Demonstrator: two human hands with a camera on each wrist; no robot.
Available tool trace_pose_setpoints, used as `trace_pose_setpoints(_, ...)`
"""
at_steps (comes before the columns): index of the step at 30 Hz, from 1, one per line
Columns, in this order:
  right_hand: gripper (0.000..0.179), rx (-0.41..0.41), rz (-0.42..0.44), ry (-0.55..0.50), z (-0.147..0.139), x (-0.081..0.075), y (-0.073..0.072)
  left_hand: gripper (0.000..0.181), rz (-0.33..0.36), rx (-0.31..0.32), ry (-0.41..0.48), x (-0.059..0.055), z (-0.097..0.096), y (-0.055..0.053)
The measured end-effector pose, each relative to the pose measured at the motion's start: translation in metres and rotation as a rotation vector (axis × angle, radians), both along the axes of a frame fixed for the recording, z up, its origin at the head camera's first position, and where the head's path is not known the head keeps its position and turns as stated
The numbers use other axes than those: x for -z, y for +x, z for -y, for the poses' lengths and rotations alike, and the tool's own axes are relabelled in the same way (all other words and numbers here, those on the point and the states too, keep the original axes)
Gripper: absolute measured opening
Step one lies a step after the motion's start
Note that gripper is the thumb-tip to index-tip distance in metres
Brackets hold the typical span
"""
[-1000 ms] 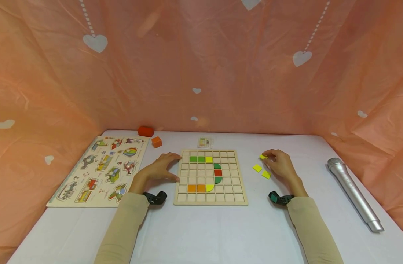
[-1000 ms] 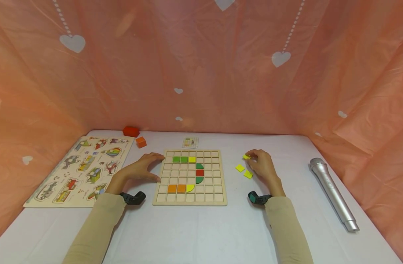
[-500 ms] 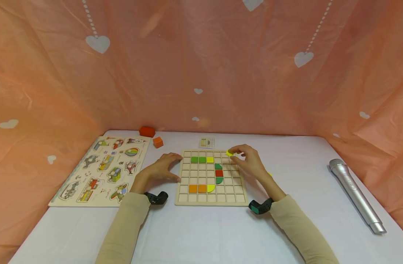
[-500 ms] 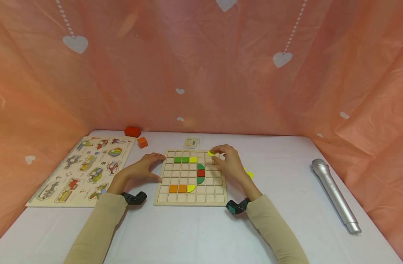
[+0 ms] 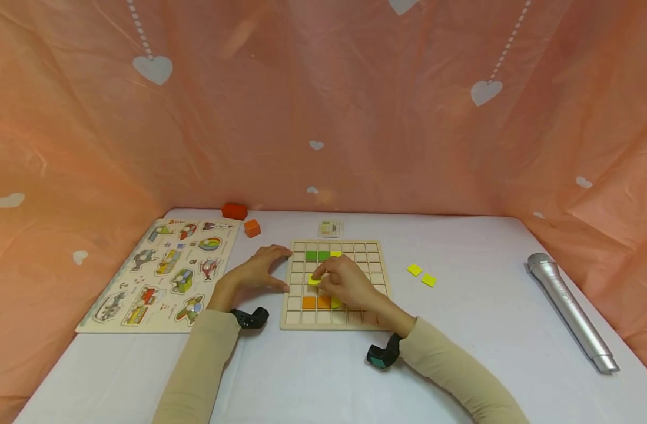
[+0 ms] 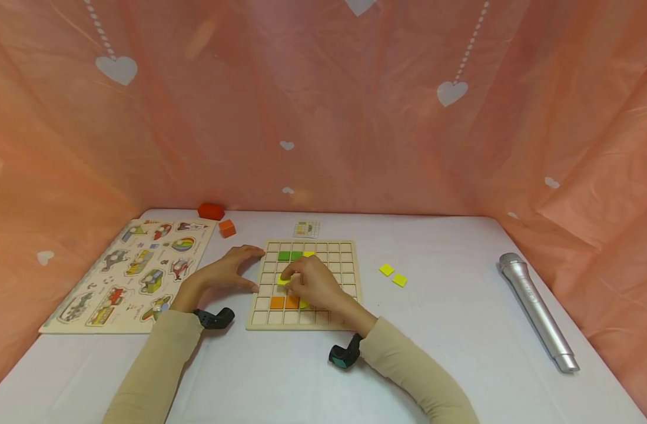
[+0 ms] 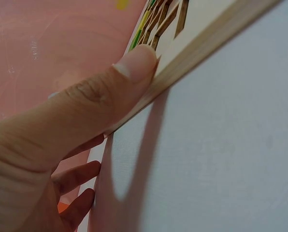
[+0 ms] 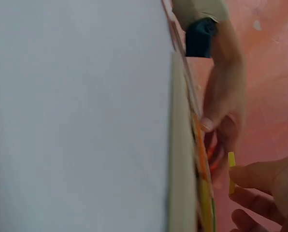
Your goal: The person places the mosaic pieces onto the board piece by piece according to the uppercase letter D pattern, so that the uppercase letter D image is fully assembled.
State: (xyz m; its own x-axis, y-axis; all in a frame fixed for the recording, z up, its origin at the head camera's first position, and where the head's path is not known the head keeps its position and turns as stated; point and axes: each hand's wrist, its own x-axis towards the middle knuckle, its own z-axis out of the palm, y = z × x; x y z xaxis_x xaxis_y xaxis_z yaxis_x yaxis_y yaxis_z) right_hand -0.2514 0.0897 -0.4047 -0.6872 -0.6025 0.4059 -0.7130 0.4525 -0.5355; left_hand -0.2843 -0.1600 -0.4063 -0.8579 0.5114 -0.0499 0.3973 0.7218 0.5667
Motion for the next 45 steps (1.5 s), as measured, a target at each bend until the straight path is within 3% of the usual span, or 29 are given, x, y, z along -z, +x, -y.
trace_pose_setpoints(12, 0.005, -0.021, -0.038, 0.114, 0.007, 0.008, -0.002, 0.082, 0.003, -0.009, -0.001, 0.0, -0.001, 0.0)
trace_pose_setpoints(24, 0.011, -0.071, -0.081, 0.259, 0.003, 0.001, -0.003, 0.081, -0.003, 0.003, -0.004, -0.001, -0.001, -0.001)
trace_pose_setpoints(30, 0.023, -0.025, 0.015, 0.141, -0.016, -0.009, -0.003, 0.082, -0.008, -0.002, -0.013, -0.001, -0.002, -0.001)
trace_pose_setpoints(40, 0.031, 0.083, -0.036, -0.044, -0.075, -0.032, -0.015, 0.083, -0.005, -0.021, -0.023, 0.002, -0.002, -0.003)
trace_pose_setpoints(45, 0.029, 0.215, -0.025, -0.065, -0.101, -0.036, -0.016, 0.083, 0.006, -0.028, -0.022, 0.004, -0.002, -0.002)
